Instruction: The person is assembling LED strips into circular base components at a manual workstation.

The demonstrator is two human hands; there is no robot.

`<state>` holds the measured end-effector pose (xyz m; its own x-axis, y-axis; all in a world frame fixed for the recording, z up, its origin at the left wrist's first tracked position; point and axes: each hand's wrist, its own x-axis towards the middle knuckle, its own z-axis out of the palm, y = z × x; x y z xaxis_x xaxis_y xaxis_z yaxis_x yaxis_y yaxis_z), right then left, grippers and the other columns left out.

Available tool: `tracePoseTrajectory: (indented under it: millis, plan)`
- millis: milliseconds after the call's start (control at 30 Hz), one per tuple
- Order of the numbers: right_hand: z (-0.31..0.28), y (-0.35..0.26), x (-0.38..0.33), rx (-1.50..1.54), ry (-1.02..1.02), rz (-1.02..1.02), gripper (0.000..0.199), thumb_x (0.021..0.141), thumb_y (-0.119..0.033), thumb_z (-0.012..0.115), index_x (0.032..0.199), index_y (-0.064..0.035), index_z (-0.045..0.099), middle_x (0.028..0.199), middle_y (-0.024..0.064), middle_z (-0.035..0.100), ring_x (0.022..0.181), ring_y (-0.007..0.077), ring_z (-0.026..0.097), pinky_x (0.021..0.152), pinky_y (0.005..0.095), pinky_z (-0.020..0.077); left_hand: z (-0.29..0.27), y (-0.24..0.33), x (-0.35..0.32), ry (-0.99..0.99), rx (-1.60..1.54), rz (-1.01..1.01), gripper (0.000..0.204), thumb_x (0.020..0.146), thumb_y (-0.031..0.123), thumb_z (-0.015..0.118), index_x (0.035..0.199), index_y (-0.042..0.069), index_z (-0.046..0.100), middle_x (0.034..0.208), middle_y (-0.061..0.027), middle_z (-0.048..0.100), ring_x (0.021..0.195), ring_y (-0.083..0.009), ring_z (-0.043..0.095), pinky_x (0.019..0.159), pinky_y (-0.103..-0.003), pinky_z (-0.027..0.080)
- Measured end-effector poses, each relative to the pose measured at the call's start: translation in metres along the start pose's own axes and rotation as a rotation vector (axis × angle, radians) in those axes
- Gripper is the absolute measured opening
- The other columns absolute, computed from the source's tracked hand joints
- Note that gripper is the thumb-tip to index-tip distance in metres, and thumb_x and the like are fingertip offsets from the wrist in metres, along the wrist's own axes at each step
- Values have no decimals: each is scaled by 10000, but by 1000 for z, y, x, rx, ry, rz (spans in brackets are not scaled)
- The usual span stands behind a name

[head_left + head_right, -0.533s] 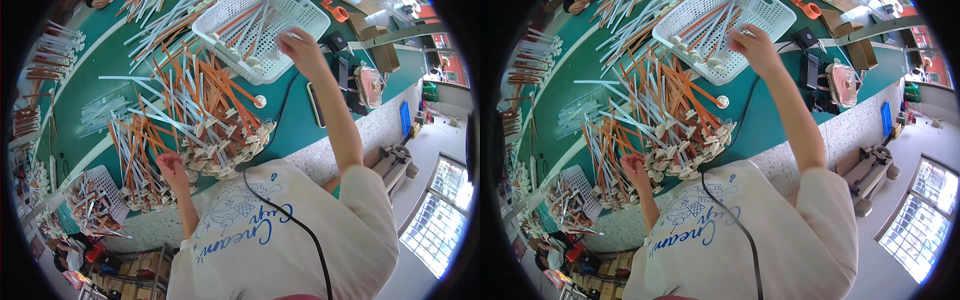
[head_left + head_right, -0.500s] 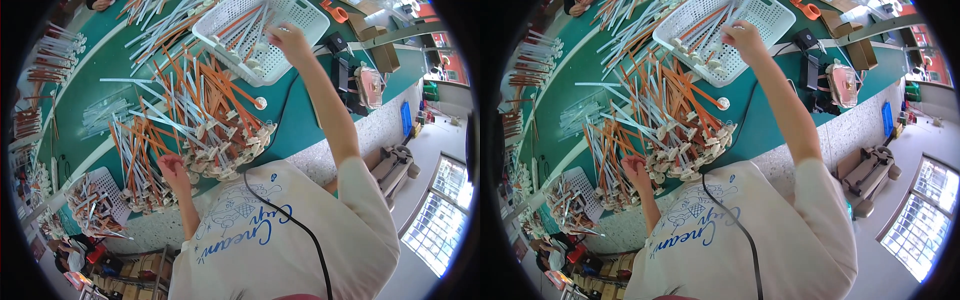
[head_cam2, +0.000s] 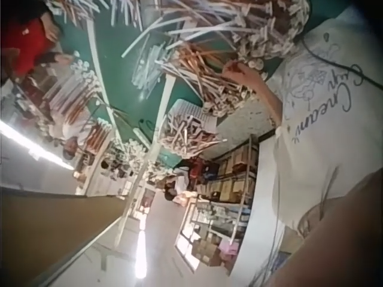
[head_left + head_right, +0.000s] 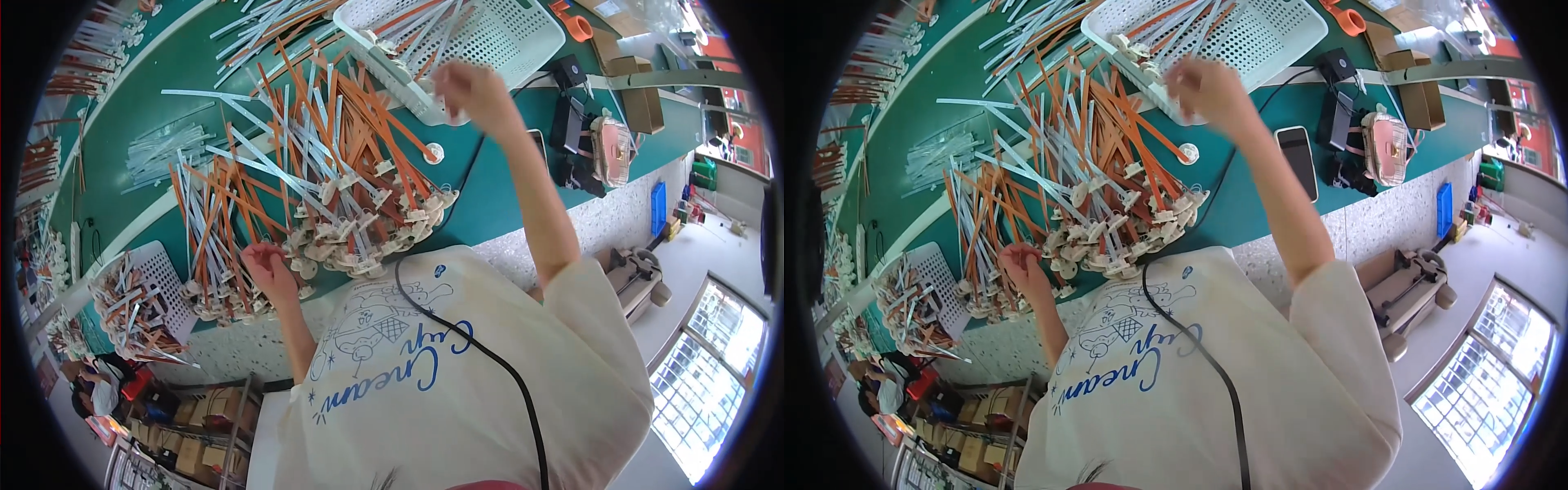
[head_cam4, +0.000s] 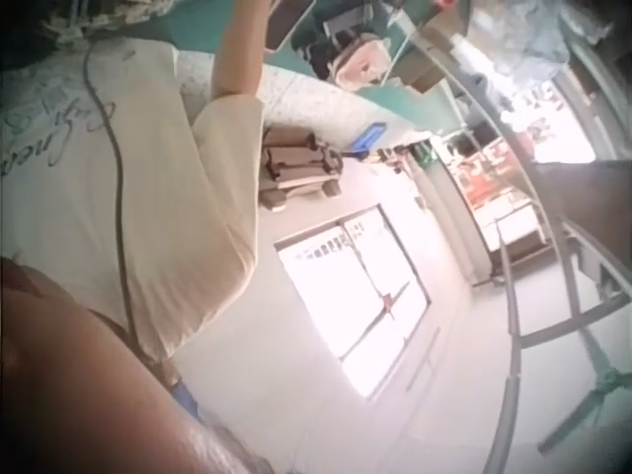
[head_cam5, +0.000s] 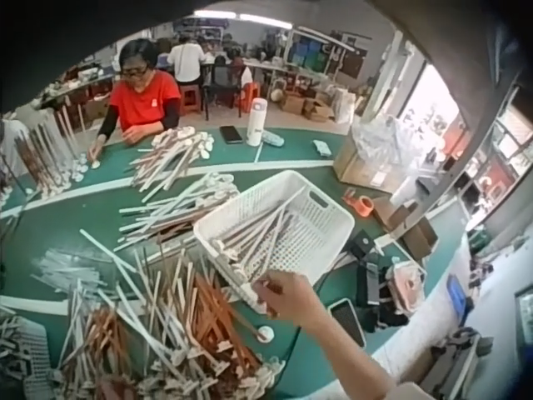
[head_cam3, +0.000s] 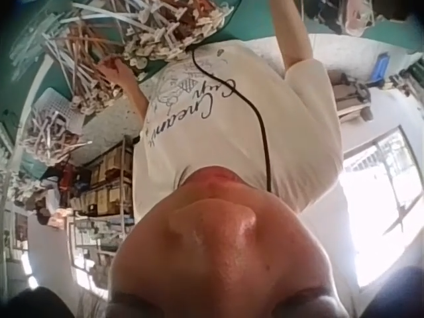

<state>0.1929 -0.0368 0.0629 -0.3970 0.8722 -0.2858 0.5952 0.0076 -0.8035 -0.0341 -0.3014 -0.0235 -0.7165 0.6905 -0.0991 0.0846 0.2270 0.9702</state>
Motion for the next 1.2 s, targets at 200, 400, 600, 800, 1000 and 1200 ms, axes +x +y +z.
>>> tracePoseTrajectory:
  millis: [200, 400, 600, 800, 1000, 1200]
  plan:
    - [70, 64, -60, -222, -115, -44, 191, 719, -164, 597, 800, 4, 557, 659, 122, 582, 571, 258, 559, 565, 313, 455, 20, 13, 3, -84, -39, 22, 202, 728, -95, 350, 872, 46, 358, 728, -56, 440, 628, -116, 440, 595, -229, 365]
    - [63, 63, -68, -320, 127, -139, 164, 709, -128, 589, 785, 5, 528, 669, 122, 585, 561, 250, 561, 545, 312, 454, 19, 13, -5, -100, -75, 20, 201, 726, -95, 351, 869, 47, 358, 717, -56, 441, 621, -115, 434, 596, -226, 363]
    - [-10, 25, -102, 130, -510, 289, 143, 755, -110, 562, 815, 5, 502, 634, 60, 567, 486, 76, 486, 430, 226, 372, 13, 7, -6, -76, -75, 26, 201, 722, -95, 352, 870, 42, 356, 717, -58, 441, 625, -116, 431, 598, -226, 363]
    - [-67, 21, -95, 278, -331, 119, 186, 847, -163, 437, 913, -2, 502, 699, 6, 524, 597, 43, 450, 504, 183, 343, 13, 4, -2, -56, -46, 8, 204, 719, -96, 349, 868, 44, 356, 733, -59, 439, 628, -119, 437, 599, -226, 365]
    - [-65, 21, 31, 780, 64, -151, 221, 858, -132, 384, 958, 24, 505, 826, 53, 550, 688, 105, 460, 674, 231, 395, 13, 7, 1, -102, -86, 16, 201, 715, -98, 352, 863, 37, 354, 755, -54, 426, 622, -122, 438, 579, -234, 370]
    - [-7, 74, 151, 1099, 99, 103, 161, 819, -77, 432, 911, 27, 513, 849, 109, 558, 700, 160, 501, 653, 276, 427, -1, -8, 2, -24, -12, 10, 192, 737, -91, 362, 881, 36, 352, 745, -54, 435, 629, -116, 443, 594, -222, 376]
